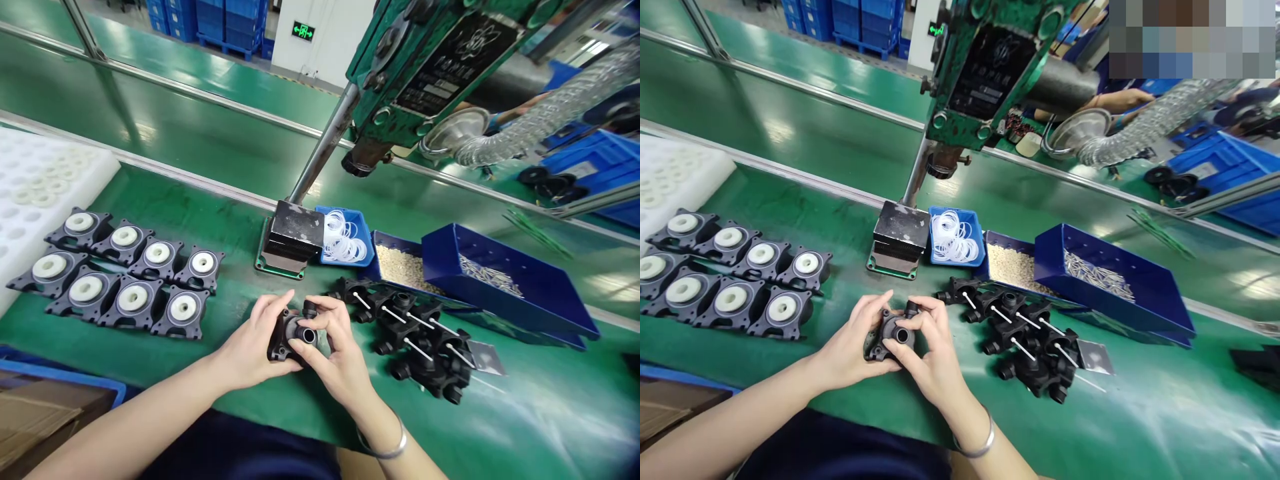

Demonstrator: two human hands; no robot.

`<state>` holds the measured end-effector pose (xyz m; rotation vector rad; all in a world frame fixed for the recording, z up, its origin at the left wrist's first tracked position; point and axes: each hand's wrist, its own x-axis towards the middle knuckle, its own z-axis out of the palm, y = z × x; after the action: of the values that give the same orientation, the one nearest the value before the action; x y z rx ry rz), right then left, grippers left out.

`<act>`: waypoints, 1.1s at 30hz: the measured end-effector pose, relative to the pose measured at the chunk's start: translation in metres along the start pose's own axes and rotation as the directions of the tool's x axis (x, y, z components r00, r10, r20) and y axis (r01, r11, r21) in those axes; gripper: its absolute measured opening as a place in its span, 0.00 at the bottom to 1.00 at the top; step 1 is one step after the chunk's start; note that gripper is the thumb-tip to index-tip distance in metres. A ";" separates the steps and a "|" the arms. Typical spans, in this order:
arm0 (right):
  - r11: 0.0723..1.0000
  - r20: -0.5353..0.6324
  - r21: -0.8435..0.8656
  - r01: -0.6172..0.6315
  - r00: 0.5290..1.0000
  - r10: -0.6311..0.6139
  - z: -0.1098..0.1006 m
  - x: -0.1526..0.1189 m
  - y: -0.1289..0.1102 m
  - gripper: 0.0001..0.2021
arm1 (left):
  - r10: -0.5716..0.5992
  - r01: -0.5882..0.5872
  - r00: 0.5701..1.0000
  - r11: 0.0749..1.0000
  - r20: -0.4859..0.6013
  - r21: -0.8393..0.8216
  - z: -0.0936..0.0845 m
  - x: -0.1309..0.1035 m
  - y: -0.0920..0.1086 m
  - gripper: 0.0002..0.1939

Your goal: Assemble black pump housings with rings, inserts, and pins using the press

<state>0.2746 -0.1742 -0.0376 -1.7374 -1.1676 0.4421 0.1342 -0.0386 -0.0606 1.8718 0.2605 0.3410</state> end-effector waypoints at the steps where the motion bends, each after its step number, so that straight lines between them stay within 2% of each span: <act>1: 1.000 -0.006 -0.001 -0.002 1.000 0.002 0.001 0.000 0.000 0.08 | -0.002 0.002 1.000 1.000 -0.005 0.004 0.000 0.000 0.000 0.56; 9: 1.000 -0.038 -0.012 -0.010 0.999 0.010 0.005 0.000 -0.002 0.07 | 0.002 -0.001 0.999 1.000 -0.034 0.018 0.001 0.000 0.000 0.56; 21: 1.000 -0.006 0.024 0.002 1.000 -0.002 0.005 0.004 0.000 0.10 | 0.032 -0.033 0.999 0.997 0.006 0.063 -0.007 0.002 0.003 0.57; 27: 0.999 -0.012 0.035 0.014 1.000 -0.014 0.007 0.004 0.003 0.11 | 0.033 -0.032 0.999 0.996 -0.013 0.080 -0.006 0.001 0.001 0.57; 31: 0.999 -0.021 0.036 0.017 1.000 -0.017 0.006 0.008 0.000 0.13 | 0.088 -0.089 0.996 0.984 0.016 0.156 -0.012 0.002 0.005 0.55; 33: 0.999 -0.028 0.044 0.019 0.999 -0.018 0.005 0.010 -0.001 0.14 | 0.137 -0.146 0.989 0.973 0.061 0.178 -0.018 0.004 0.006 0.51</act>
<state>0.2749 -0.1625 -0.0369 -1.6886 -1.1455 0.4284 0.1312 -0.0239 -0.0490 2.0828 0.1284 0.3787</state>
